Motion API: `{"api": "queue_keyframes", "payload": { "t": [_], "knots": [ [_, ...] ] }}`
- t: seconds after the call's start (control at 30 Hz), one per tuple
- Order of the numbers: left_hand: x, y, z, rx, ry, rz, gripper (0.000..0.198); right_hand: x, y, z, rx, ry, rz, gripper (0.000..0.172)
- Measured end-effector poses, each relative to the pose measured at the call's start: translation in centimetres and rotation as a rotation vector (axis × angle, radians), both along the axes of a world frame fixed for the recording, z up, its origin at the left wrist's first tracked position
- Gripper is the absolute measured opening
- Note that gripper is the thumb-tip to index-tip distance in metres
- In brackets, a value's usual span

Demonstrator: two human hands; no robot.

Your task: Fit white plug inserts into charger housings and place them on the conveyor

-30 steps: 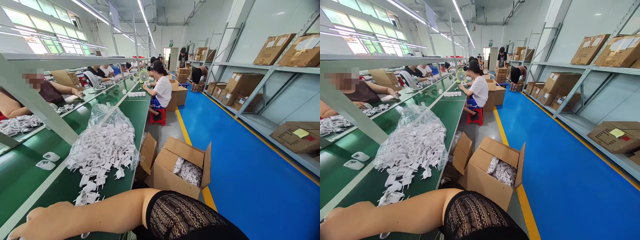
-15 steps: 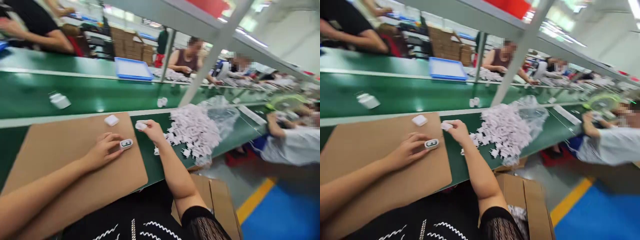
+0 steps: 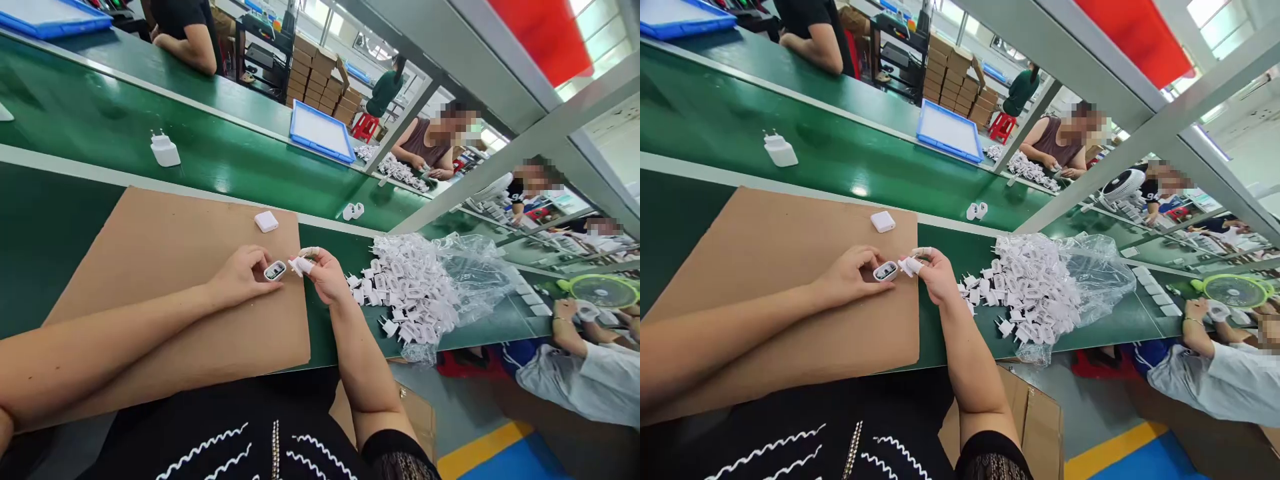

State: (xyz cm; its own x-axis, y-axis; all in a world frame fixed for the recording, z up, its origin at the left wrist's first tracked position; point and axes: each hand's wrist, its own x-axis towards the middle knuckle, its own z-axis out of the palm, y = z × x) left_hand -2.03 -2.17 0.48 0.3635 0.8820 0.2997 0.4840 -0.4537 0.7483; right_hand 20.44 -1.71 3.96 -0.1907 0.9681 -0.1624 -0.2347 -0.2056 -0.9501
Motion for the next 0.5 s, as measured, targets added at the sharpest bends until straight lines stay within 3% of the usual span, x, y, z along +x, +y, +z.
{"api": "queue_keyframes", "payload": {
  "t": [0.07, 0.13, 0.23, 0.33, 0.43, 0.5],
  "knots": [
    [-0.4, 0.0, 0.3, -0.043, -0.023, -0.041, 0.061, -0.2, -0.1, -0.2, 0.029, -0.041, -0.024, 0.047],
    [-0.8, 0.0, 0.7, -0.116, -0.03, -0.183, 0.079, -0.2, -0.2, -0.7, 0.08, -0.131, -0.033, 0.043],
    [-0.9, 0.1, 0.8, -0.219, -0.007, -0.37, 0.067, 0.1, -0.3, -1.5, 0.253, -0.371, -0.018, 0.028],
    [-0.7, 0.3, 0.1, -0.241, -0.02, -0.267, 0.056, 0.7, -0.4, -2.0, 0.467, -0.711, 0.052, 0.011],
    [-0.6, 0.5, -0.5, -0.256, -0.043, -0.093, 0.082, 1.3, -0.3, -1.9, 0.52, -0.968, 0.059, 0.023],
    [-0.8, 0.5, -0.5, -0.282, -0.071, -0.117, 0.086, 1.4, -0.3, -1.7, 0.473, -0.998, 0.029, 0.028]
  ]
}}
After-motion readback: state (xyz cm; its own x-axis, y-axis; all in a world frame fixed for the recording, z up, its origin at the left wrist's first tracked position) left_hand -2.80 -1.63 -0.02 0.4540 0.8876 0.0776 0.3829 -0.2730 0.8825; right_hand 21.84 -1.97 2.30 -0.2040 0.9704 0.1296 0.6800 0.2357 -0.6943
